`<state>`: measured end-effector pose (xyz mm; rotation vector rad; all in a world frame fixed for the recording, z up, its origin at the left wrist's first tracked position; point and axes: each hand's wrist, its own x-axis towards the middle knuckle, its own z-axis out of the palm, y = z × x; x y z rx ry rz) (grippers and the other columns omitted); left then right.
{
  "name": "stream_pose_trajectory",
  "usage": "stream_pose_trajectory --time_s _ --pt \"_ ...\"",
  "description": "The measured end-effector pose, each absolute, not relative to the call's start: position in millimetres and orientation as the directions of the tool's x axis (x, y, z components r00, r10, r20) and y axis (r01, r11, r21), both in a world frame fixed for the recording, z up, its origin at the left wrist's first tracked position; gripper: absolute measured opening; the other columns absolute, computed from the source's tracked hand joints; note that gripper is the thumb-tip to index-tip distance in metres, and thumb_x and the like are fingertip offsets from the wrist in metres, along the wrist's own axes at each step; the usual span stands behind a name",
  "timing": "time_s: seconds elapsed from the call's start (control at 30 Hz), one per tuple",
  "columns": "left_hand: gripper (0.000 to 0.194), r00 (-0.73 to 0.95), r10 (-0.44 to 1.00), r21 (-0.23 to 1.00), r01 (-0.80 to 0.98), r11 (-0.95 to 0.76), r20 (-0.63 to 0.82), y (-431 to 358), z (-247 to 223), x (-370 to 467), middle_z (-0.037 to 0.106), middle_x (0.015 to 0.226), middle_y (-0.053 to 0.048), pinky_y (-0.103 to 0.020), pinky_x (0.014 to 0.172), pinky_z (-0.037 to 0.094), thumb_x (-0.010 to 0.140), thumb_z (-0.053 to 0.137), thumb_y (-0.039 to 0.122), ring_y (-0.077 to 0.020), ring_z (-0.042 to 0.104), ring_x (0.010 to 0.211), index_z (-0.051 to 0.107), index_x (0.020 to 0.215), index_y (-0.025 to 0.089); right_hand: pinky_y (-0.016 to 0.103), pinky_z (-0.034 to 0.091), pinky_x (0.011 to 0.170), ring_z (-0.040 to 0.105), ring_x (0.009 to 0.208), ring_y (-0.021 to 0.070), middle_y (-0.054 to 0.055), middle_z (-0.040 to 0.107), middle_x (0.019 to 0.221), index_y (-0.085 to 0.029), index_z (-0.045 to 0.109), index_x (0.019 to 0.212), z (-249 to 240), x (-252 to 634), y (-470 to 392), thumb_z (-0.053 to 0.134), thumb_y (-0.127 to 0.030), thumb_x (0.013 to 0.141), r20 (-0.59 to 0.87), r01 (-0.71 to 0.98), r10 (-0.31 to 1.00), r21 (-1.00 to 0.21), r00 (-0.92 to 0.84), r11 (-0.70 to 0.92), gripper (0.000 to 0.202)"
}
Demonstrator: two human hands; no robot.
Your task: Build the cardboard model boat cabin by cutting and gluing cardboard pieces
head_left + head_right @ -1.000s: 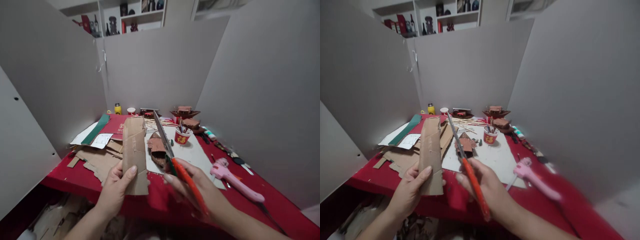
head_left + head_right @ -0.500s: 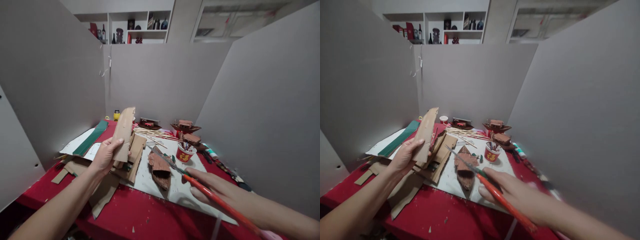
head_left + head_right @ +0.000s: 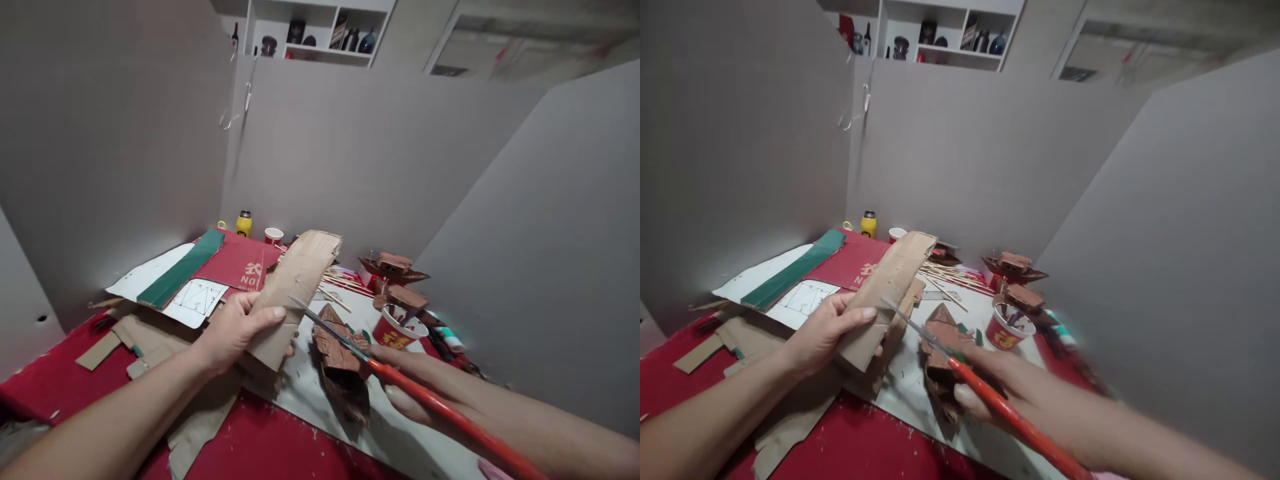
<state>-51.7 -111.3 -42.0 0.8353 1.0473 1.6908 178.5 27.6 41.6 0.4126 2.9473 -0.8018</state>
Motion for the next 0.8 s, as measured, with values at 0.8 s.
stream_pose_trajectory --time_s 0.8 --pt "0.024 -0.203 0.979 0.894 -0.431 -0.12 0.034 -111 -50 -61 0.072 0.068 -0.005 -0.024 0.052 0.052 0.076 0.076 0.037 -0.0146 0.067 0.053 0.071 0.078 0.013 0.024 0.042 0.053 0.042 0.058 0.0119 0.001 0.048 0.068 -0.017 0.06 0.074 41 145 22 0.049 -0.066 0.088 -0.243 0.312 0.2 -0.637 -0.949 0.705 0.052"
